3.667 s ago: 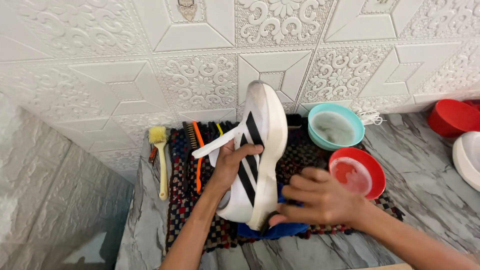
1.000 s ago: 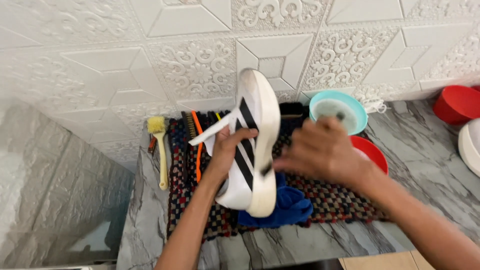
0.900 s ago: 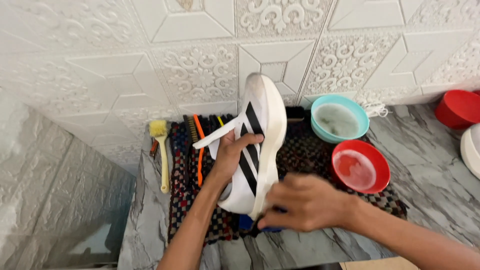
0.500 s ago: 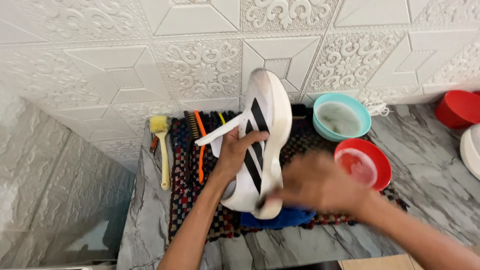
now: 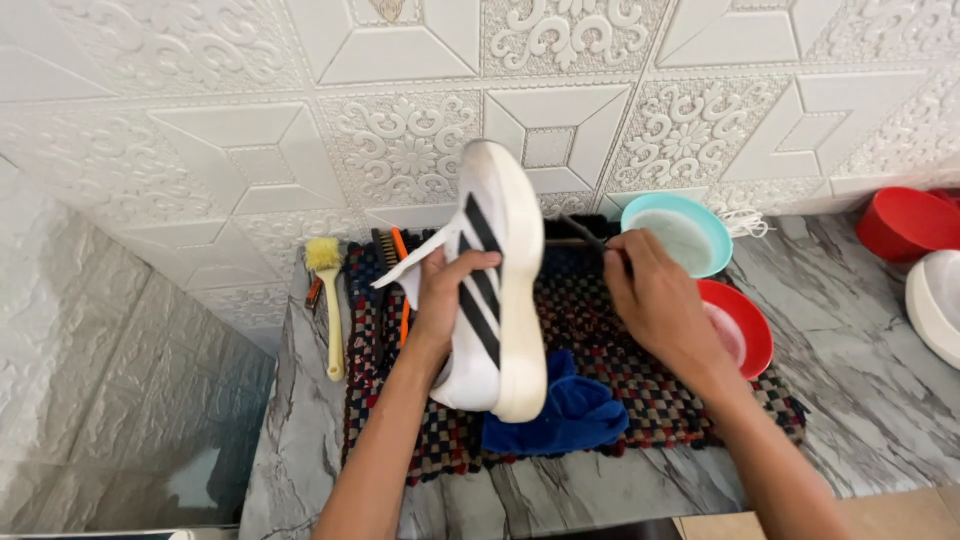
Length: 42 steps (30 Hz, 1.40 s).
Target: The person scrubs a white sneaker with black stripes using a brush dipped in soapy water, then wipes it with a blue cloth. The person repeats the scrubbing and wiping process on different parts of the shoe.
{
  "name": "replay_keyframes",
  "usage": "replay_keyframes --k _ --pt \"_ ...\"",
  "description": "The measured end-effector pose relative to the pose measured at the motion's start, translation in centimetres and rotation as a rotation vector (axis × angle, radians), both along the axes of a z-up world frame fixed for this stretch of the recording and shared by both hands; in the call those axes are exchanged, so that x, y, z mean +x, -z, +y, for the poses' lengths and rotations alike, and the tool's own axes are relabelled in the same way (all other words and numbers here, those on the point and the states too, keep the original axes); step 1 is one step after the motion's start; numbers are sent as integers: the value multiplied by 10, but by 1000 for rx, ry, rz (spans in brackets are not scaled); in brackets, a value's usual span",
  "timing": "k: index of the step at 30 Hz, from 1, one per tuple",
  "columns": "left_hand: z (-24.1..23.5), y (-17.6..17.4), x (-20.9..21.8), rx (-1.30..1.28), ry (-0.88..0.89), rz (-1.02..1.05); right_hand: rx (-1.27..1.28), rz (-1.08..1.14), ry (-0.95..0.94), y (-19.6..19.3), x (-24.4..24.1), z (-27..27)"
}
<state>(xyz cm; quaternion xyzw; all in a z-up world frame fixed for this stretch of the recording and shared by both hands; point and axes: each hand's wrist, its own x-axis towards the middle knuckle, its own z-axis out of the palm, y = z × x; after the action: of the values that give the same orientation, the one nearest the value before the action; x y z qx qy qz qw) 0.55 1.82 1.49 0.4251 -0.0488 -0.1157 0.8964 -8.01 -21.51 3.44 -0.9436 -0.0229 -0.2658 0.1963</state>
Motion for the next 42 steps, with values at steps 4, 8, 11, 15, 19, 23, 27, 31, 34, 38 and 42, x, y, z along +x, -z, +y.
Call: replay_keyframes --k 4,8,11,15,19,23,27,31,34,38,42 --pt "16 -11 9 -53 -89 -49 -41 -85 -29 36 26 3" --pt "31 -13 19 -75 -187 -31 -215 -117 -12 57 37 17" --pt "37 -18 27 -114 -266 -2 -261 -118 -46 63 39 21" --pt "47 -4 36 -104 -315 5 -375 -208 -77 83 44 18" --pt "45 -23 20 -120 -341 26 -374 -230 -92 82 42 15" --pt "43 -44 6 -155 -323 -42 -170 -99 -257 46 25 9" --pt "42 -47 -1 -173 -326 -82 74 145 -514 2 -12 18" --pt "49 -12 21 -178 -351 -77 144 419 -628 -17 -26 14" --pt "49 -20 17 -200 -340 -49 143 669 -757 -18 -28 2" --pt "52 -17 24 -225 -362 -28 147 851 -704 -15 -23 -7" --pt "45 -36 12 -253 -359 -22 92 974 -696 -8 -21 -12"
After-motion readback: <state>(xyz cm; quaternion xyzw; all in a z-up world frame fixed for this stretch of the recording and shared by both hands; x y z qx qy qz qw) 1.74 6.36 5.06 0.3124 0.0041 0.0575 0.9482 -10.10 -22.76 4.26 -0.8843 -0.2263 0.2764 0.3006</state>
